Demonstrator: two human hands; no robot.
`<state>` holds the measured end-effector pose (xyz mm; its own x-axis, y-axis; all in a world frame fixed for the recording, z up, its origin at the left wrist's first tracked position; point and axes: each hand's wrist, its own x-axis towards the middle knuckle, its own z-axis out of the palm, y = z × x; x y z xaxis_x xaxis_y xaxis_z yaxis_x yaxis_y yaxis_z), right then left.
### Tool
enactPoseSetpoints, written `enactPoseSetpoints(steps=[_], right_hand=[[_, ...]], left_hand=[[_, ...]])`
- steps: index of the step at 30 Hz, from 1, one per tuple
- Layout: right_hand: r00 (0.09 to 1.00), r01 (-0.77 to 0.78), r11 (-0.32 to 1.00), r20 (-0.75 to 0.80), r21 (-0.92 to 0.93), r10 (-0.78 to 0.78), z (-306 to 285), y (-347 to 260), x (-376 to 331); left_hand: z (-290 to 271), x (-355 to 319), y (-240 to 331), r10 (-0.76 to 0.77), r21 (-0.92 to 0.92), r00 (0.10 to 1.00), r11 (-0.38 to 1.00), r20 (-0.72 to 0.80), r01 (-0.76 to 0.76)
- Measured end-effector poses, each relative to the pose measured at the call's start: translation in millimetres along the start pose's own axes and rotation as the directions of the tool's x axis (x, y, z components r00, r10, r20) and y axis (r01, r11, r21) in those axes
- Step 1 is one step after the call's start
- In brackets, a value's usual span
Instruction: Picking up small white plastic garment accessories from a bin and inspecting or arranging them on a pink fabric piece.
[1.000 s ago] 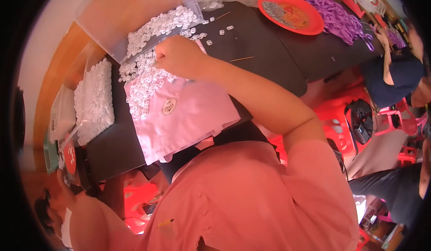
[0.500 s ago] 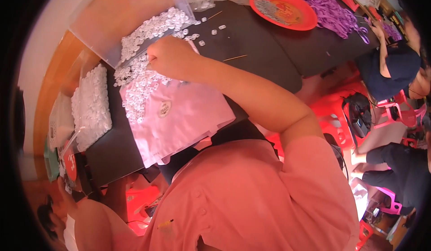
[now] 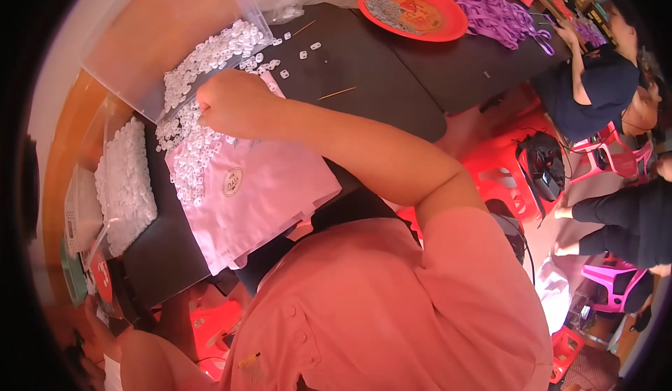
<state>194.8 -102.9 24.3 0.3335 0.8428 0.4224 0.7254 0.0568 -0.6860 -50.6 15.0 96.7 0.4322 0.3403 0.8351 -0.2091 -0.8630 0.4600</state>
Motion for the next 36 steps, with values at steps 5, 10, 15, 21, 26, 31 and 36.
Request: enactPoseSetpoints(steps=[5,10,15,21,26,31,36], right_hand=[[1.000,-0.013,1.000,-0.001,0.010,0.013,1.2,-1.7,0.0],[0.999,-0.017,0.998,-0.040,0.065,0.019,-3.4,-12.8,-0.2],[0.990,-0.052,0.992,-0.123,0.112,0.066,-23.9,-7.6,-2.7],[0.987,-0.029,0.960,-0.146,0.278,0.072,-29.0,-15.0,-3.9],[0.983,-0.054,0.956,-0.155,0.288,0.102,-34.9,-14.9,-5.7],[0.986,-0.006,0.981,-0.162,0.192,0.038,-41.3,-3.2,-14.9],[0.990,-0.100,0.976,-0.081,0.192,0.117,-52.3,6.0,-23.9]], left_hand=[[33.8,-8.0,6.6,-0.011,-0.061,1.000,0.998,-0.009,0.011],[39.7,-5.9,33.0,0.004,0.003,1.000,1.000,0.031,-0.004],[40.0,-2.2,43.8,0.028,0.070,0.993,0.997,0.112,-0.036],[136.2,-35.0,-18.3,0.004,0.269,0.847,0.947,0.532,-0.174],[170.9,-38.0,-56.7,0.147,0.343,0.821,0.857,0.552,-0.384],[175.3,-38.9,-58.7,0.163,0.379,0.717,0.758,0.678,-0.530],[179.6,-35.3,-59.3,0.169,0.342,0.656,0.744,0.735,-0.575]])
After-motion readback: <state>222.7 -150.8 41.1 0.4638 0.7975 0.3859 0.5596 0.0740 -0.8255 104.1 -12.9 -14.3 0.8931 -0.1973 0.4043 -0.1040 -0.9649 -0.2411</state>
